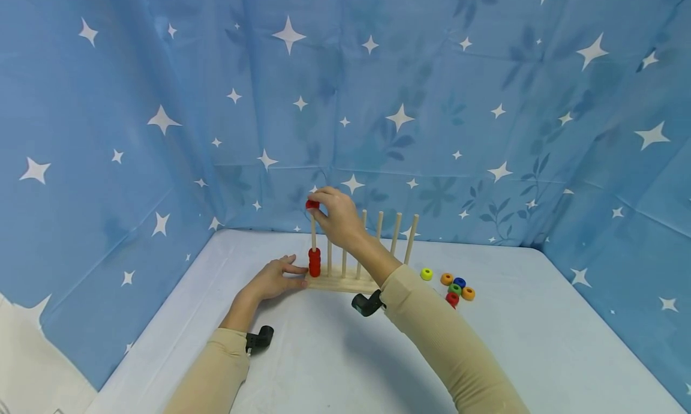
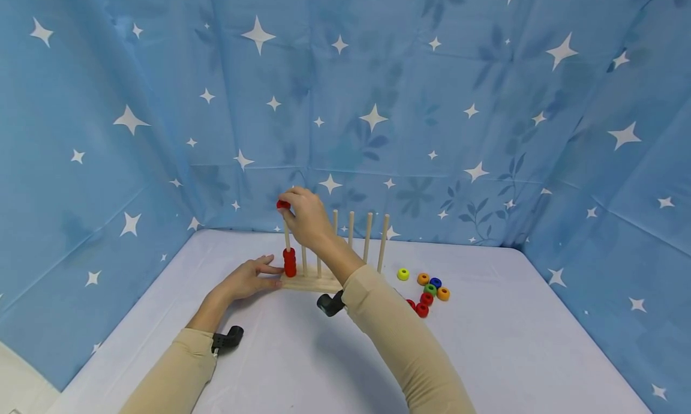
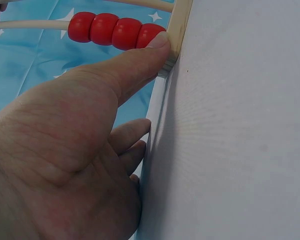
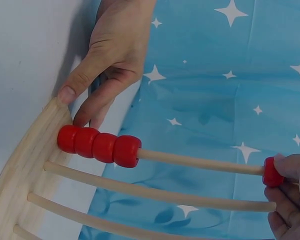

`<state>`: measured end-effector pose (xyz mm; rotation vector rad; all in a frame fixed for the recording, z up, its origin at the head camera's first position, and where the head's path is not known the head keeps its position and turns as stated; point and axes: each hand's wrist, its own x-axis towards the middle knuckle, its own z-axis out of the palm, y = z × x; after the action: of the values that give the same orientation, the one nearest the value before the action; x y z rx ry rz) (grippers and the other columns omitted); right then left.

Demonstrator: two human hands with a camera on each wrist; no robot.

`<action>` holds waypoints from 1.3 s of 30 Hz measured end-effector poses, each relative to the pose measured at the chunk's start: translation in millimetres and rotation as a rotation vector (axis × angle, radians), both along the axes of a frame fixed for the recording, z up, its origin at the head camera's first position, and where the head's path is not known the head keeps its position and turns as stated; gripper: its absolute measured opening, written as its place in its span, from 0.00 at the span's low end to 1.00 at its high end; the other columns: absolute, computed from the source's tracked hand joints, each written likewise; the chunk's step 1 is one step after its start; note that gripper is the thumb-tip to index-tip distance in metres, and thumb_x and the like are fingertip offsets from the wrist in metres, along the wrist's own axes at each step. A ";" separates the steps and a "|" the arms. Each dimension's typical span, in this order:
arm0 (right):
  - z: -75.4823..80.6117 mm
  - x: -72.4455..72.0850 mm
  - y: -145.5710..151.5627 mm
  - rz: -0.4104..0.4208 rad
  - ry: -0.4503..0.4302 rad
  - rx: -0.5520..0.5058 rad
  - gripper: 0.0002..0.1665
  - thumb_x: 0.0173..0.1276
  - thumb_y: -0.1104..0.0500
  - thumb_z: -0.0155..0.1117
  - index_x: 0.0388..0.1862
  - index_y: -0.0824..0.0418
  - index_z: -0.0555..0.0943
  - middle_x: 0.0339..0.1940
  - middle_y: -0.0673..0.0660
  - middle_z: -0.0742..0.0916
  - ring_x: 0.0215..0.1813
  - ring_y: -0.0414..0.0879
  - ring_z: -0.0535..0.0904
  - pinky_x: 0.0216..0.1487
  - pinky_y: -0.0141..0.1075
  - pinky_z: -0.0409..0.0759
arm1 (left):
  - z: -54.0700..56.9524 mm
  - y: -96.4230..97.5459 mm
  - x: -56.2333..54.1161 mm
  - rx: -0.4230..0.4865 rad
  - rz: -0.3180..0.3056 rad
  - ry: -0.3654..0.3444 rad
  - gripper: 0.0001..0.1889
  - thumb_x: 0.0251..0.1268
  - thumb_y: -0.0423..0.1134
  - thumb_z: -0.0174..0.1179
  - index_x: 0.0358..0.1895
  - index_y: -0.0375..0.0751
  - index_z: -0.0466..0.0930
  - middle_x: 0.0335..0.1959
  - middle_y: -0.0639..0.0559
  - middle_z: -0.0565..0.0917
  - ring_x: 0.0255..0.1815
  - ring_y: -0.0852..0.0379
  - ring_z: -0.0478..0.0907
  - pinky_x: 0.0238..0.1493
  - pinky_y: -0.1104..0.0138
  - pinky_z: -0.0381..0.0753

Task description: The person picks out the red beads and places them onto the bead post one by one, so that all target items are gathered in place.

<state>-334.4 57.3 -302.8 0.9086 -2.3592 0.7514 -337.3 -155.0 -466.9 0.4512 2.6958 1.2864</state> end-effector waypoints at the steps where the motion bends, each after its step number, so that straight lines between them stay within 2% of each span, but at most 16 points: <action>1: -0.1 -0.3 0.0 -0.001 -0.003 0.002 0.15 0.76 0.61 0.67 0.57 0.63 0.88 0.57 0.58 0.88 0.60 0.53 0.85 0.59 0.42 0.85 | -0.2 -0.1 -0.1 0.000 0.000 0.001 0.23 0.63 0.49 0.75 0.60 0.50 0.88 0.82 0.37 0.63 0.86 0.34 0.47 0.79 0.31 0.48; 16: -0.4 0.3 2.9 -0.012 -0.018 -0.014 0.15 0.76 0.58 0.68 0.57 0.63 0.87 0.58 0.59 0.88 0.59 0.54 0.85 0.57 0.43 0.86 | 0.2 -0.5 1.1 -0.006 -0.007 0.003 0.23 0.63 0.48 0.74 0.61 0.48 0.88 0.81 0.35 0.62 0.86 0.32 0.47 0.79 0.32 0.49; 22: 4.6 8.1 8.0 0.041 0.009 -0.096 0.15 0.75 0.60 0.69 0.56 0.64 0.87 0.56 0.59 0.88 0.57 0.54 0.86 0.55 0.44 0.86 | 0.0 -0.6 0.8 -0.009 -0.007 0.011 0.23 0.63 0.49 0.75 0.60 0.47 0.88 0.81 0.35 0.62 0.85 0.32 0.48 0.79 0.32 0.49; 29: 7.3 20.1 20.6 0.086 0.066 -0.201 0.17 0.74 0.61 0.69 0.59 0.64 0.86 0.57 0.59 0.88 0.59 0.52 0.86 0.62 0.43 0.84 | 1.0 -0.1 0.8 -0.012 -0.009 0.026 0.23 0.63 0.48 0.74 0.60 0.46 0.88 0.81 0.34 0.63 0.85 0.32 0.48 0.79 0.32 0.50; 34: -1.5 28.7 35.5 0.122 0.121 -0.311 0.17 0.73 0.63 0.69 0.59 0.65 0.86 0.57 0.60 0.88 0.57 0.53 0.86 0.58 0.44 0.85 | 0.9 0.9 0.6 -0.021 -0.009 0.023 0.24 0.63 0.48 0.75 0.61 0.46 0.87 0.81 0.35 0.62 0.86 0.33 0.48 0.79 0.33 0.50; 39: -14.0 35.9 49.9 0.112 0.156 -0.374 0.17 0.73 0.63 0.70 0.59 0.66 0.86 0.56 0.61 0.88 0.56 0.53 0.85 0.58 0.47 0.85 | -0.5 1.3 0.3 -0.001 -0.007 0.022 0.23 0.63 0.47 0.75 0.60 0.46 0.88 0.82 0.36 0.62 0.86 0.34 0.48 0.80 0.34 0.49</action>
<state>-298.4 107.1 -316.9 0.9018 -1.9568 1.0803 -337.0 -153.8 -467.4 0.4771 2.7099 1.2850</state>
